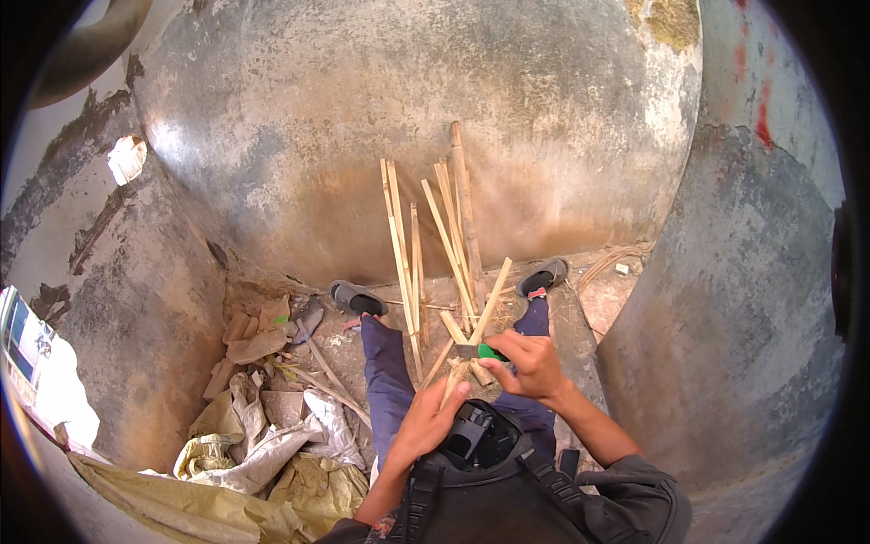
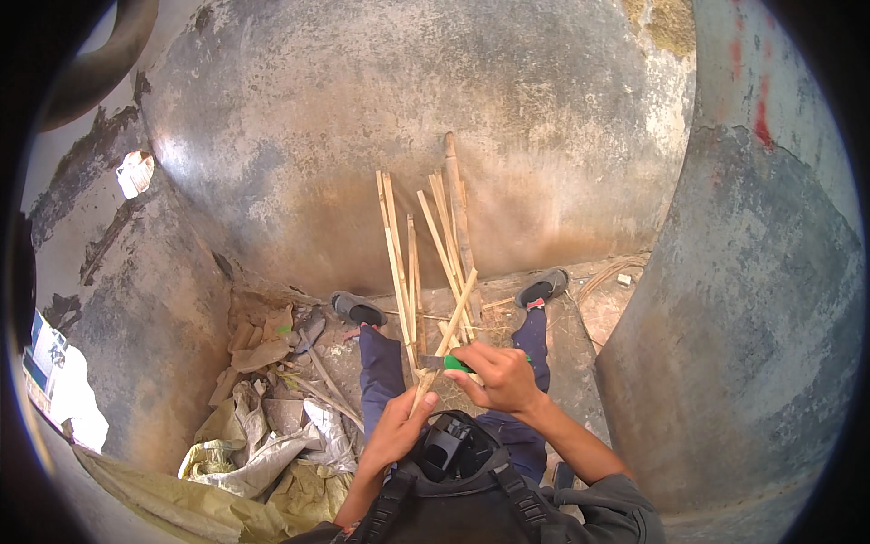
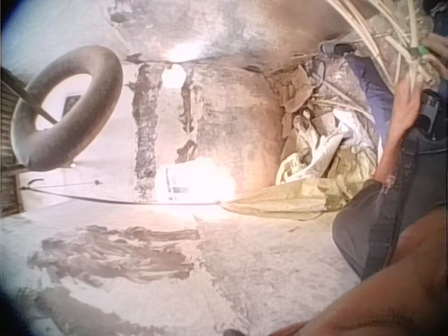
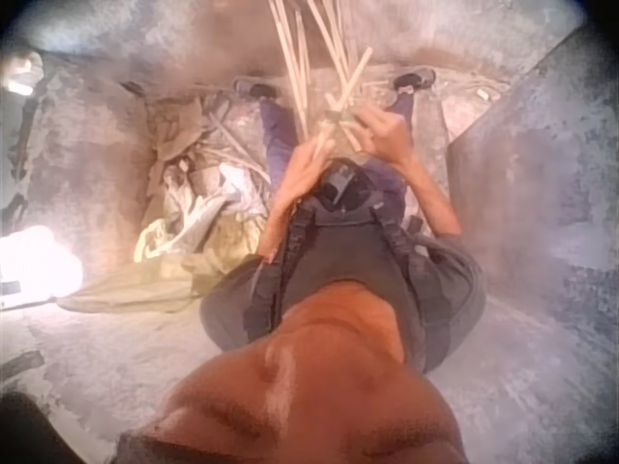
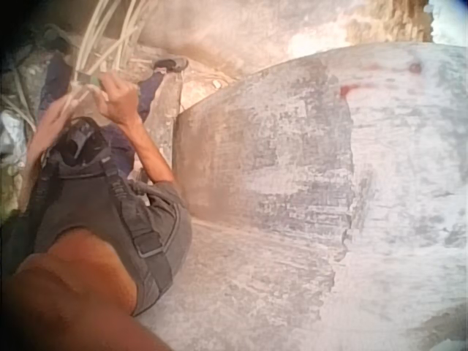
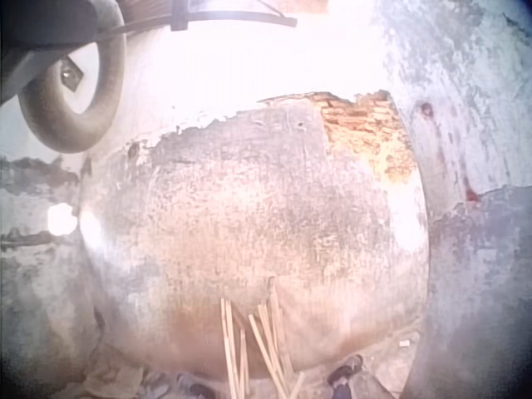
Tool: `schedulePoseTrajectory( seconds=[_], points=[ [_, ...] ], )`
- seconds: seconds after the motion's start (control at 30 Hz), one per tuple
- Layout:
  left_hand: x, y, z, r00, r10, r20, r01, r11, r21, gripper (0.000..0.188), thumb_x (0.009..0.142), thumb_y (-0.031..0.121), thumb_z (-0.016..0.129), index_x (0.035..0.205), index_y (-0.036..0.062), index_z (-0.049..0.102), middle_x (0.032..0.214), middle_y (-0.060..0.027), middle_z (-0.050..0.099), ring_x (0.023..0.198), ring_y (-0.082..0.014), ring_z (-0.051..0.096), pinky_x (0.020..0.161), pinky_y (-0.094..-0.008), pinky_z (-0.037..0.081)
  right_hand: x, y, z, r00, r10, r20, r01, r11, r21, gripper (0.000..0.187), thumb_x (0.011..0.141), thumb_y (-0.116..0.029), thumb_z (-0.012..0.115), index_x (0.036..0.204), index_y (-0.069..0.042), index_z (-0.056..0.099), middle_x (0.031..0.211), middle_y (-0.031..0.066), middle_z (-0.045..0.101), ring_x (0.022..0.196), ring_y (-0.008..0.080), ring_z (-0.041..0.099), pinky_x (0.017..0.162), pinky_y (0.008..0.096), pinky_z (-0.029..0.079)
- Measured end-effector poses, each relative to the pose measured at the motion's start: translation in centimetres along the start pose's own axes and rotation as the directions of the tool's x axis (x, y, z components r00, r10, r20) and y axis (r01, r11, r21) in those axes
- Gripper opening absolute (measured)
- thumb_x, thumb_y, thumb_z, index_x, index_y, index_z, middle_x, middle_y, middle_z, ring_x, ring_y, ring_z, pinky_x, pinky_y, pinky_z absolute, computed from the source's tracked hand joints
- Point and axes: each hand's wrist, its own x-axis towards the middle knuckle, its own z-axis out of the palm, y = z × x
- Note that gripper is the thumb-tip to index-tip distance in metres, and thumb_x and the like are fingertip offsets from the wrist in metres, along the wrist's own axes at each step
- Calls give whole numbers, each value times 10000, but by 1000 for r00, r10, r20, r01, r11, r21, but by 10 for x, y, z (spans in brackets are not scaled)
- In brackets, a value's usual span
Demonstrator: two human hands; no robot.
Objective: The person trims several bamboo sticks using a small utility knife, shaving off thin strips from the surface of the sticks while sitting on the ground.
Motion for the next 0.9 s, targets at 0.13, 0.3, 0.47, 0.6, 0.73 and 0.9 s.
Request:
schedulePoseTrajectory(
  seconds=[0.13, 0.3, 0.47, 0.6, 0.73, 0.9],
  points=[
    [-3, 10, -2, 999, -16, -40, 18, 998, 62, 419, 1164, 379, 527, 1171, -26, 635, 830, -161, 651, 788, -318, 623, 734, -439, 486, 0, -3, 2, 1000, 5, 15, -5, 1000, -4, 252, 980, -311, 796, 1067, -81, 745, 831, 61, 666, 665, 275, 716, 571, 394, 539],
    [-7, 14, -1, 995, -60, -78, 68, 992, 105, 403, 1163, 359, 520, 1147, -36, 601, 933, -308, 685, 998, -568, 652, 815, -531, 501, 0, -6, 3, 1000, 14, 21, -14, 1000, -9, 247, 980, -316, 795, 1063, -89, 742, 827, 57, 659, 661, 273, 713, 569, 396, 538],
    [-9, 19, -1, 995, -64, -83, 73, 990, 118, 415, 1166, 365, 511, 1111, -39, 590, 908, -323, 668, 1002, -583, 636, 796, -553, 490, -1, -9, 1, 999, 23, 29, -22, 999, -29, 246, 979, -323, 795, 1063, -97, 743, 827, 52, 660, 654, 270, 712, 565, 395, 537],
    [-8, 15, -2, 994, -80, -79, 90, 988, 126, 429, 1168, 370, 505, 1089, -42, 597, 877, -321, 656, 972, -583, 627, 784, -559, 478, 1, -7, 2, 1000, 6, 28, -5, 999, -44, 250, 973, -330, 800, 1061, -102, 745, 827, 48, 662, 649, 263, 710, 560, 391, 536],
    [-8, 15, -3, 994, -79, -81, 89, 988, 125, 457, 1171, 384, 488, 1071, -47, 605, 883, -332, 647, 958, -589, 611, 788, -556, 475, 3, -5, 2, 999, -9, 31, 11, 997, -73, 250, 969, -335, 804, 1053, -105, 750, 824, 45, 665, 645, 255, 710, 555, 384, 533],
    [-10, 14, -4, 993, -81, -89, 92, 987, 130, 478, 1175, 396, 462, 1083, -48, 615, 906, -347, 643, 969, -594, 600, 802, -557, 471, 4, -2, 5, 999, -26, 31, 29, 995, -90, 252, 971, -337, 802, 1042, -100, 754, 814, 43, 670, 643, 249, 712, 556, 383, 534]
  ],
)
